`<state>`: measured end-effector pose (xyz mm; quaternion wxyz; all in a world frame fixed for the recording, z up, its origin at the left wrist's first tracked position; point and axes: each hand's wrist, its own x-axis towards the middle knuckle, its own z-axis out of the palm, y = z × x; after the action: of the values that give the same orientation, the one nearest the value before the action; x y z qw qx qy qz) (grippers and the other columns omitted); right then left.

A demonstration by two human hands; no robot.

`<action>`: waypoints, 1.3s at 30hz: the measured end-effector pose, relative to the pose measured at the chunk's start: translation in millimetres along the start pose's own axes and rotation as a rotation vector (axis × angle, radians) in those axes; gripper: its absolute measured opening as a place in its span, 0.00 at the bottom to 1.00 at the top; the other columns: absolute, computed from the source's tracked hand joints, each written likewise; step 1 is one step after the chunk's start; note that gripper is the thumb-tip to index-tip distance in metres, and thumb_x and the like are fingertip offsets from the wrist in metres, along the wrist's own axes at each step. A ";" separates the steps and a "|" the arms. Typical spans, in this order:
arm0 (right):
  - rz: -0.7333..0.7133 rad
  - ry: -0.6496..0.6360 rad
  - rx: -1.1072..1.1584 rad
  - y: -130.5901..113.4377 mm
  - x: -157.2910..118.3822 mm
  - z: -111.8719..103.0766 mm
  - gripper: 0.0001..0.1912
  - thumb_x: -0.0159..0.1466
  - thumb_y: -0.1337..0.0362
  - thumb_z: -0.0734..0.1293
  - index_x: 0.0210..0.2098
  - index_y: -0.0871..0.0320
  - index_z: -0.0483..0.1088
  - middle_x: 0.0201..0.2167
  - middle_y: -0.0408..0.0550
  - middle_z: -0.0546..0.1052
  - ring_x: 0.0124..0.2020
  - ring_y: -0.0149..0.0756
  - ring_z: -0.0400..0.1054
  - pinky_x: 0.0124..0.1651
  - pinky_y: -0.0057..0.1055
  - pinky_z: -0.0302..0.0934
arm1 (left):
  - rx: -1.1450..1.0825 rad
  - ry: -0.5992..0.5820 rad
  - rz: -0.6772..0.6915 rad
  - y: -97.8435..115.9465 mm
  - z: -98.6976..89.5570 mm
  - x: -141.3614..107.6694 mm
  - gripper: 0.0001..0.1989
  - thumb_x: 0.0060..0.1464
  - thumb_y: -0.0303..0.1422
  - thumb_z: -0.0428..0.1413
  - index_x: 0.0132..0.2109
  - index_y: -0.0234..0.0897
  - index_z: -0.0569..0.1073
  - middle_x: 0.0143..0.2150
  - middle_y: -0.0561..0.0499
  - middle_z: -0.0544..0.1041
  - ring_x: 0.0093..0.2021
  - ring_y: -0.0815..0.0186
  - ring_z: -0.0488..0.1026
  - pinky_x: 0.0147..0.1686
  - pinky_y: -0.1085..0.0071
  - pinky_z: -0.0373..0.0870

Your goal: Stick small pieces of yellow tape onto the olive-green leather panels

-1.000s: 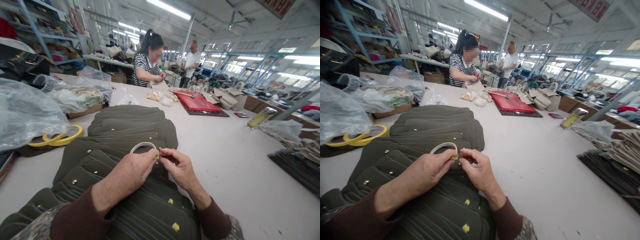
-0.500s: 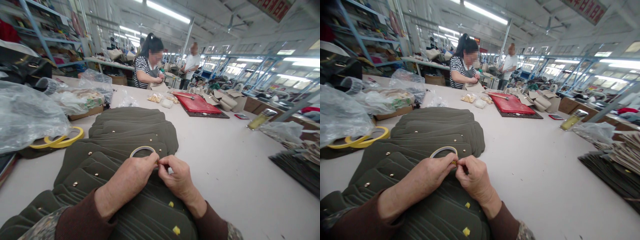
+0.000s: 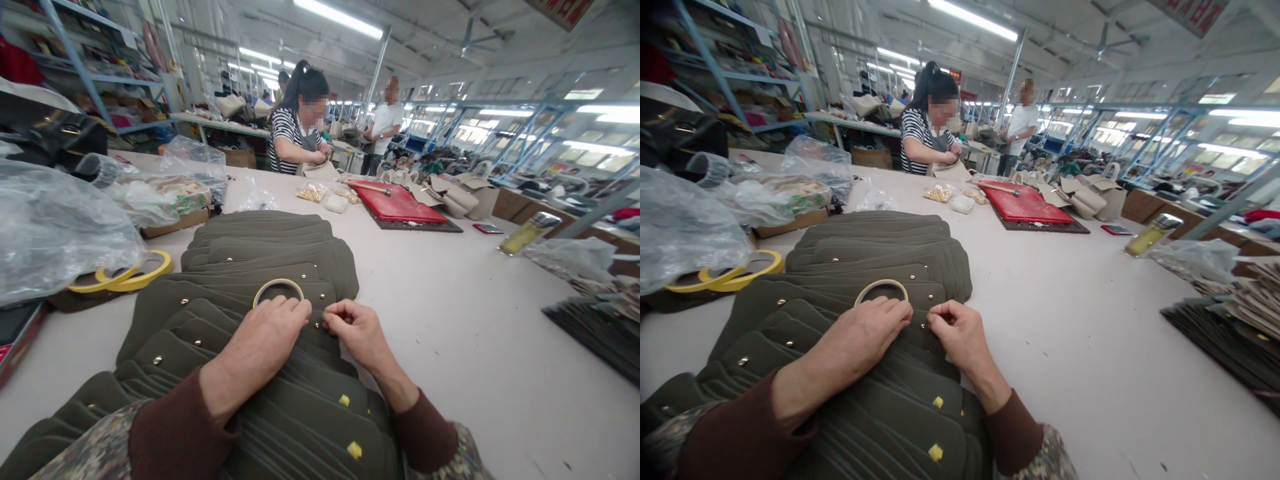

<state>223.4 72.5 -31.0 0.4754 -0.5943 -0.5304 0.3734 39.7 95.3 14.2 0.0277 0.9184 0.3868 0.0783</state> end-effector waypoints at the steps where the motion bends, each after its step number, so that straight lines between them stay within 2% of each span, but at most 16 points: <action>1: -0.091 -0.016 -0.101 0.7 -1.9 0.5 0.05 0.54 0.64 0.68 0.30 0.59 0.74 0.23 0.44 0.76 0.24 0.32 0.70 0.30 0.28 0.67 | 0.020 -0.018 0.006 -1.0 -0.1 0.8 0.07 0.62 0.28 0.46 0.39 0.39 0.68 0.35 0.49 0.74 0.37 0.61 0.70 0.36 0.66 0.64; 6: -0.372 -0.045 -0.400 6.2 -4.7 9.6 0.07 0.56 0.72 0.65 0.32 0.58 0.72 0.27 0.45 0.75 0.27 0.33 0.69 0.33 0.28 0.65 | 0.029 -0.074 0.009 -1.3 0.1 2.6 0.09 0.62 0.27 0.45 0.39 0.38 0.69 0.36 0.48 0.74 0.38 0.60 0.70 0.39 0.63 0.64; 9: -0.424 0.052 -0.453 9.6 1.2 10.3 0.07 0.58 0.72 0.63 0.33 0.58 0.72 0.29 0.47 0.75 0.30 0.34 0.69 0.36 0.30 0.65 | -0.020 -0.128 -0.001 -0.4 -0.4 3.7 0.10 0.62 0.27 0.43 0.40 0.38 0.69 0.34 0.47 0.75 0.37 0.60 0.71 0.37 0.65 0.65; 11: -0.366 0.140 -0.382 9.3 5.5 5.8 0.05 0.59 0.68 0.65 0.34 0.58 0.73 0.30 0.47 0.76 0.30 0.35 0.70 0.36 0.31 0.65 | -0.038 -0.151 -0.015 -0.9 -0.2 4.7 0.10 0.62 0.27 0.42 0.41 0.38 0.68 0.34 0.48 0.75 0.36 0.61 0.71 0.34 0.67 0.65; 13: -0.230 0.159 -0.205 6.8 8.3 -2.8 0.06 0.57 0.64 0.68 0.34 0.59 0.74 0.29 0.47 0.77 0.28 0.34 0.70 0.34 0.30 0.66 | -0.031 -0.159 -0.028 -2.2 0.7 5.1 0.10 0.62 0.26 0.42 0.40 0.38 0.68 0.35 0.48 0.75 0.36 0.61 0.72 0.33 0.68 0.65; 16: 0.018 -0.033 0.086 2.3 7.6 -17.7 0.12 0.55 0.58 0.70 0.33 0.61 0.74 0.23 0.44 0.76 0.21 0.30 0.68 0.27 0.27 0.65 | -0.026 -0.171 -0.020 -4.0 1.4 4.2 0.11 0.60 0.24 0.43 0.39 0.39 0.68 0.36 0.48 0.76 0.37 0.60 0.72 0.33 0.68 0.66; 18: 0.142 -0.191 0.169 1.6 4.6 -23.2 0.13 0.54 0.58 0.71 0.32 0.62 0.74 0.20 0.42 0.75 0.19 0.28 0.67 0.25 0.26 0.65 | -0.038 -0.182 -0.007 -4.4 0.4 3.0 0.11 0.59 0.23 0.43 0.39 0.39 0.68 0.35 0.47 0.76 0.37 0.60 0.72 0.33 0.68 0.66; 21: 0.206 -0.243 0.141 5.5 -0.4 -19.3 0.11 0.52 0.60 0.72 0.31 0.61 0.74 0.21 0.42 0.75 0.20 0.28 0.69 0.26 0.26 0.66 | -0.052 -0.194 -0.004 -3.7 -2.5 1.5 0.10 0.60 0.24 0.43 0.39 0.38 0.68 0.33 0.47 0.76 0.34 0.59 0.73 0.33 0.66 0.67; 23: 0.129 -0.191 0.021 9.6 -2.1 -11.3 0.07 0.52 0.64 0.70 0.30 0.61 0.74 0.22 0.42 0.75 0.21 0.29 0.69 0.26 0.26 0.65 | -0.058 -0.201 -0.003 -2.8 -3.9 1.2 0.10 0.60 0.25 0.42 0.40 0.38 0.67 0.33 0.47 0.77 0.34 0.58 0.75 0.32 0.66 0.67; 28: -0.259 0.006 -0.351 13.6 2.6 2.3 0.03 0.55 0.68 0.68 0.30 0.58 0.73 0.24 0.43 0.75 0.24 0.31 0.69 0.31 0.27 0.66 | -0.019 -0.226 0.006 -1.8 -2.6 2.4 0.11 0.59 0.23 0.42 0.43 0.39 0.66 0.34 0.48 0.78 0.35 0.57 0.77 0.31 0.66 0.69; 30: -0.307 0.100 -0.386 12.3 5.9 0.6 0.03 0.56 0.67 0.68 0.31 0.58 0.73 0.27 0.45 0.76 0.26 0.32 0.69 0.34 0.29 0.66 | -0.005 -0.239 0.011 -1.9 -0.7 3.2 0.12 0.57 0.22 0.43 0.44 0.38 0.66 0.35 0.47 0.78 0.35 0.56 0.78 0.31 0.66 0.69; 32: -0.239 0.129 -0.320 10.4 8.3 -5.0 0.06 0.56 0.63 0.69 0.32 0.58 0.74 0.27 0.46 0.76 0.26 0.32 0.70 0.34 0.29 0.66 | -0.004 -0.252 0.011 -2.2 1.0 3.9 0.13 0.57 0.21 0.42 0.44 0.38 0.66 0.35 0.47 0.78 0.36 0.56 0.78 0.31 0.66 0.69; 33: -0.156 0.092 -0.248 9.4 8.8 -8.7 0.08 0.56 0.61 0.69 0.32 0.59 0.74 0.26 0.46 0.76 0.25 0.32 0.69 0.32 0.29 0.66 | -0.007 -0.257 0.006 -2.3 1.6 4.1 0.13 0.57 0.21 0.42 0.44 0.38 0.66 0.36 0.46 0.78 0.36 0.57 0.78 0.31 0.66 0.69; 36: 0.153 -0.182 -0.008 6.9 7.6 -19.6 0.15 0.55 0.55 0.70 0.31 0.62 0.74 0.21 0.44 0.75 0.19 0.29 0.66 0.24 0.26 0.62 | -0.022 -0.251 -0.011 -2.8 2.9 4.0 0.11 0.58 0.22 0.42 0.42 0.38 0.67 0.36 0.47 0.78 0.36 0.58 0.77 0.32 0.67 0.69; 38: 0.275 -0.318 0.052 5.9 4.9 -23.2 0.16 0.53 0.54 0.71 0.30 0.62 0.74 0.18 0.43 0.74 0.16 0.26 0.64 0.21 0.24 0.60 | -0.027 -0.232 -0.014 -3.3 3.6 3.7 0.11 0.58 0.23 0.42 0.42 0.38 0.67 0.36 0.47 0.77 0.36 0.58 0.77 0.32 0.67 0.69; 39: 0.299 -0.337 0.047 5.5 3.3 -23.2 0.15 0.52 0.55 0.72 0.30 0.62 0.73 0.17 0.42 0.74 0.16 0.26 0.64 0.21 0.23 0.60 | -0.029 -0.223 -0.010 -3.6 3.9 3.5 0.11 0.59 0.23 0.42 0.42 0.38 0.67 0.36 0.47 0.77 0.36 0.58 0.77 0.32 0.67 0.69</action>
<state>247.4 71.9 -29.9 0.3333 -0.5842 -0.4995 0.5460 40.2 100.4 10.4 0.0844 0.9189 0.3848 -0.0189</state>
